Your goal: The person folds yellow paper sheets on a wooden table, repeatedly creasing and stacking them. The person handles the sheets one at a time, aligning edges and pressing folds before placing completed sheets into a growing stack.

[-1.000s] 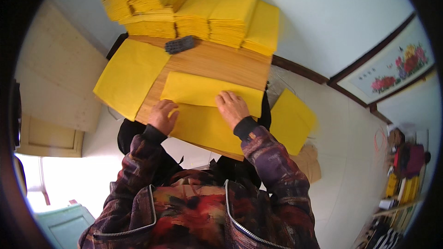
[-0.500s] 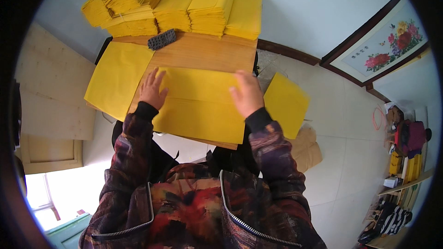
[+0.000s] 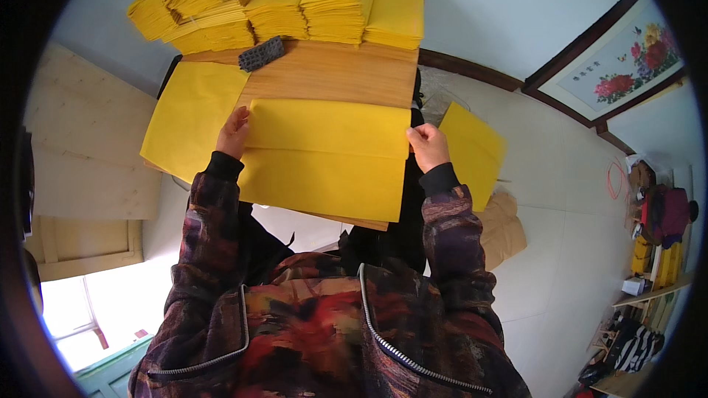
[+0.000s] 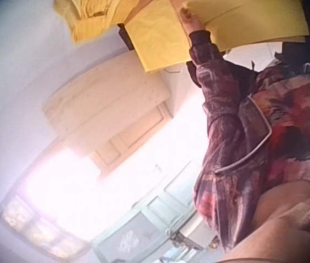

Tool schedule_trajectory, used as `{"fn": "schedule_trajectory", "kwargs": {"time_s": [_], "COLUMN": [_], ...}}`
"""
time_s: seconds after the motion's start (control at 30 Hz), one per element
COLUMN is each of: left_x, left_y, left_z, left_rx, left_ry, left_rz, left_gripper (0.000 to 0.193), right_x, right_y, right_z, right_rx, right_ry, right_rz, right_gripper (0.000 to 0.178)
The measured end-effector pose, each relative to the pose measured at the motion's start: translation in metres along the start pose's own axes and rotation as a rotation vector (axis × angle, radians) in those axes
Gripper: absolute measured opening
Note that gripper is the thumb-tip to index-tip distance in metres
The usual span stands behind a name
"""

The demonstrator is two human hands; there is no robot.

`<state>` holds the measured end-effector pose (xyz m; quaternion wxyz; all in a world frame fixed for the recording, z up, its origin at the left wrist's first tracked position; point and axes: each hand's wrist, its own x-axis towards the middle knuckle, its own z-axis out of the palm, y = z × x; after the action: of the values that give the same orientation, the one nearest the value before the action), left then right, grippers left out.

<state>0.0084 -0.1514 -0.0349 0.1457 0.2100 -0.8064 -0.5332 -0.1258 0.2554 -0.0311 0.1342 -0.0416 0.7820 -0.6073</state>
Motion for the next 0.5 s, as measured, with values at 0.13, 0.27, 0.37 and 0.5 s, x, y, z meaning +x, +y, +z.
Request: {"fn": "schedule_trajectory", "kwargs": {"time_s": [0.13, 0.27, 0.37, 0.5], "left_x": [-0.003, -0.005, -0.003, 0.001], "left_y": [-0.005, -0.008, -0.011, -0.016], "left_z": [-0.003, -0.005, -0.005, -0.009], "left_rx": [-0.086, -0.111, -0.171, -0.182], "left_ry": [-0.043, -0.060, -0.059, -0.104], "left_rz": [0.019, 0.027, 0.034, 0.005], "left_gripper": [0.045, 0.046, 0.046, 0.048], "right_x": [-0.004, -0.006, -0.006, -0.009], "right_y": [-0.007, -0.007, -0.004, -0.008], "right_z": [-0.003, -0.001, 0.001, 0.000], "right_rx": [0.007, -0.091, -0.075, -0.106], "right_ry": [-0.032, -0.006, 0.012, -0.008], "right_rz": [0.051, -0.001, -0.032, -0.070], "right_gripper": [0.021, 0.024, 0.025, 0.024]}}
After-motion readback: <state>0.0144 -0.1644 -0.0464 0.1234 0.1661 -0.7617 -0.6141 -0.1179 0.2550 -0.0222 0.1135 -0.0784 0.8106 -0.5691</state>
